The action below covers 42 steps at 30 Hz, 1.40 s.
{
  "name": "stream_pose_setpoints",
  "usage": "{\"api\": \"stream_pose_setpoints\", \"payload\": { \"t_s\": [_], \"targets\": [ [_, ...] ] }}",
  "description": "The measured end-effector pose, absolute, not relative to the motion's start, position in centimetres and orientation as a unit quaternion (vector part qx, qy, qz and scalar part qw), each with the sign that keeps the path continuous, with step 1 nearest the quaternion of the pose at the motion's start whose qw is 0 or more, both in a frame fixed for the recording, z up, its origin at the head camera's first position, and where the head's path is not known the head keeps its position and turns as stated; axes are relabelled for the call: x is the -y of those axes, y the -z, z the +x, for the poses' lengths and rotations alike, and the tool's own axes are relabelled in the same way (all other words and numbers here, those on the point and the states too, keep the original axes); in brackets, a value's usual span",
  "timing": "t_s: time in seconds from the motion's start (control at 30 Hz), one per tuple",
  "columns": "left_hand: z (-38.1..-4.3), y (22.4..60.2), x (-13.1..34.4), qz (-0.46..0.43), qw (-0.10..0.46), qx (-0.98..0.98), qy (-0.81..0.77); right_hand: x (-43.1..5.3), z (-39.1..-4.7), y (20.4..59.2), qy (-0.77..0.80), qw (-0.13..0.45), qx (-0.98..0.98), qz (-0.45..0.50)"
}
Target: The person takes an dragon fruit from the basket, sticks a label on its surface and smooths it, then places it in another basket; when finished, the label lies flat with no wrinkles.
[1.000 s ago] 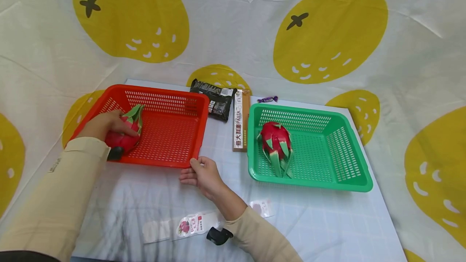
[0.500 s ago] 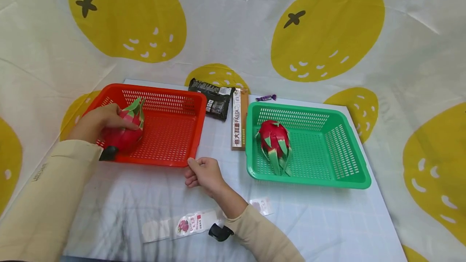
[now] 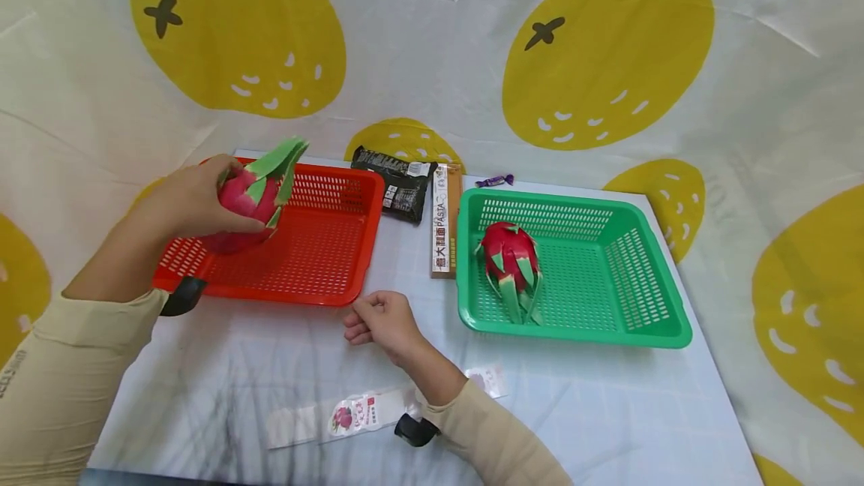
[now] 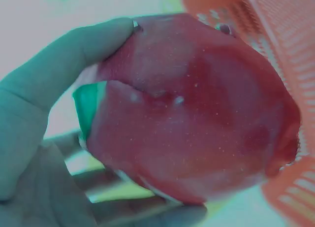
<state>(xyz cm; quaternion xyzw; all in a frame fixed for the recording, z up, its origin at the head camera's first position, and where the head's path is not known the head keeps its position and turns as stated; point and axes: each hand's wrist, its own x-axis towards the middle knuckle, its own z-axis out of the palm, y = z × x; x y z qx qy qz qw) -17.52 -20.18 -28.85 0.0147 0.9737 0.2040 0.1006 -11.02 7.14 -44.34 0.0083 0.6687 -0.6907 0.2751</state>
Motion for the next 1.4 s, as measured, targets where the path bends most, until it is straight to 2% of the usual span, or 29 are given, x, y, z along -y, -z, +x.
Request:
{"api": "stream_pose_setpoints", "payload": {
  "t_s": [0.1,0.2,0.3,0.43,0.53,0.7,0.9,1.03,1.4],
  "targets": [
    [-15.9,27.5,17.6,0.112,0.053,-0.980,-0.157,-8.7,-10.5,44.6,0.661,0.278,-0.697,-0.019],
    [-14.4,26.9,14.9,0.229,0.034,-0.967,-0.110,-10.7,-9.7,45.1,0.617,0.263,-0.739,-0.063],
    [-12.9,27.3,11.9,0.348,0.022,-0.936,-0.052,-13.0,-8.4,46.1,0.534,0.206,-0.808,-0.137],
    [-11.1,28.3,8.1,0.471,-0.014,-0.881,0.039,-16.0,-6.5,47.4,0.359,0.095,-0.904,-0.213],
    [-10.2,29.3,5.9,0.527,-0.032,-0.844,0.098,-17.6,-5.4,48.1,0.227,0.063,-0.942,-0.237],
    [-9.5,31.7,3.1,0.570,-0.013,-0.803,0.174,-18.9,-4.3,48.8,0.135,0.045,-0.956,-0.256],
    [-10.1,35.1,1.0,0.589,0.031,-0.767,0.253,-20.2,-2.8,48.9,0.186,0.091,-0.952,-0.225],
    [-11.2,36.6,0.3,0.592,0.048,-0.748,0.295,-20.9,-2.0,49.0,0.189,0.095,-0.949,-0.232],
    [-12.9,39.3,-0.4,0.590,0.080,-0.728,0.338,-20.7,-1.6,48.1,0.221,0.161,-0.928,-0.254]
  ]
}}
